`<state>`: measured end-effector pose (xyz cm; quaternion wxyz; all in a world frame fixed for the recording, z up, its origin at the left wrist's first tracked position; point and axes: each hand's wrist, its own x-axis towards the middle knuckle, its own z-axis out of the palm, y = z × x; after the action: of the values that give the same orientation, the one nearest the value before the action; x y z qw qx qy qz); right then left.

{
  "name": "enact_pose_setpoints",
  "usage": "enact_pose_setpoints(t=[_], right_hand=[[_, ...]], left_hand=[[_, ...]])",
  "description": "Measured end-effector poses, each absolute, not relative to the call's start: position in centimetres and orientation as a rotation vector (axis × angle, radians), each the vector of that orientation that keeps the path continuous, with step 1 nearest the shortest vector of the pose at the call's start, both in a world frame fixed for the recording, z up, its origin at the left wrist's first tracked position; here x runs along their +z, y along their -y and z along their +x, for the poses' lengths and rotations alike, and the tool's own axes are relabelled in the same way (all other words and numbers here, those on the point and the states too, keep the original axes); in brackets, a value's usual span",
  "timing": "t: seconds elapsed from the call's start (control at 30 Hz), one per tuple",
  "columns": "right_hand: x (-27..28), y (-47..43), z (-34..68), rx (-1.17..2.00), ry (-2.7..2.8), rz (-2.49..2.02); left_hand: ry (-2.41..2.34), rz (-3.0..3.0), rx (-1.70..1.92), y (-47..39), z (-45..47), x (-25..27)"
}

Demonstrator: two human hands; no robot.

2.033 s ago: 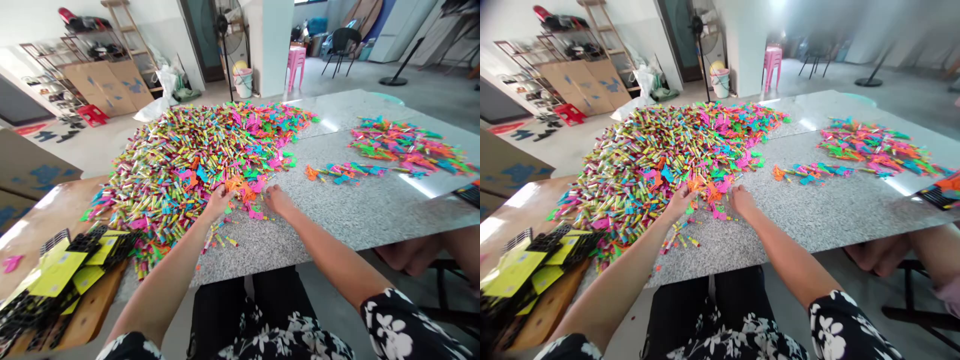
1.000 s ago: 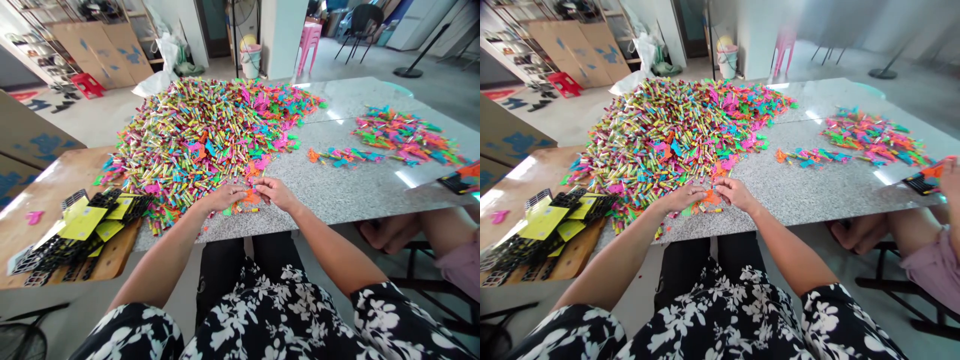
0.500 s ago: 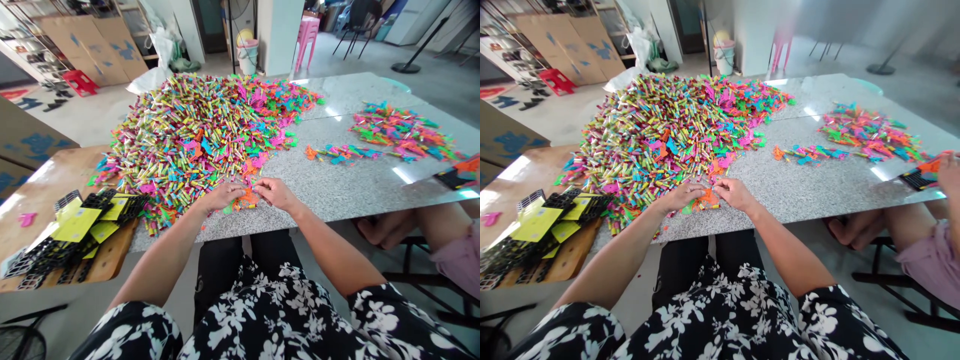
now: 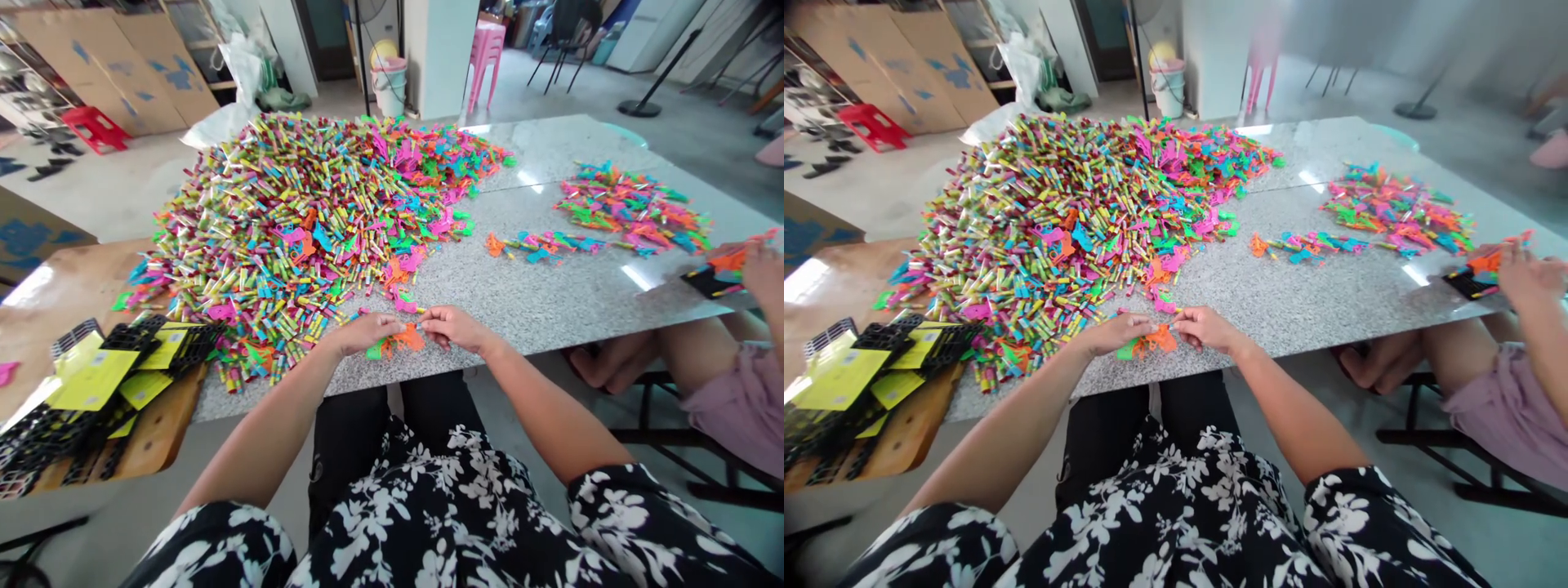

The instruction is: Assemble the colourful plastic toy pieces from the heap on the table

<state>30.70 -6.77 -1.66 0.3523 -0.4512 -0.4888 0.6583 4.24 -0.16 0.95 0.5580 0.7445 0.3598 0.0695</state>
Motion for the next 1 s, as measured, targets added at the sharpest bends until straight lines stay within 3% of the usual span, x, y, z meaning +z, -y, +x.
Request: enact_pose_setpoints(t=[0.2,0.43,0.53,0.73,0.9,1.0], right_hand=[[-3.4,3.1,34.5,1.002,0.804,-1.383],[-4.9,3.2,29.9,0.631,1.746,-1.768],[-4.9,3.4,28.1,0.686,1.721,-1.707],[-3.7,4.5,25.3,1.221,1.213,-1.34],[-1.6,4.8,24.4,1.256,1.156,-1.182],[-0.9,5.0,24.5,1.261,1.097,-1.203]], left_hand=[[-0.962,1.443,0.516,-0.5,2.8,0.0],[-1.061,1.073,0.826,-0.7,1.9,-2.2],[-1.091,1.047,0.972,-1.0,2.1,-2.5],[-1.016,1.138,1.074,-0.5,3.7,-2.2],[-0.936,1.177,0.987,0.1,5.3,-1.8],[-0.946,1.133,1.143,-0.1,6.0,-1.5]])
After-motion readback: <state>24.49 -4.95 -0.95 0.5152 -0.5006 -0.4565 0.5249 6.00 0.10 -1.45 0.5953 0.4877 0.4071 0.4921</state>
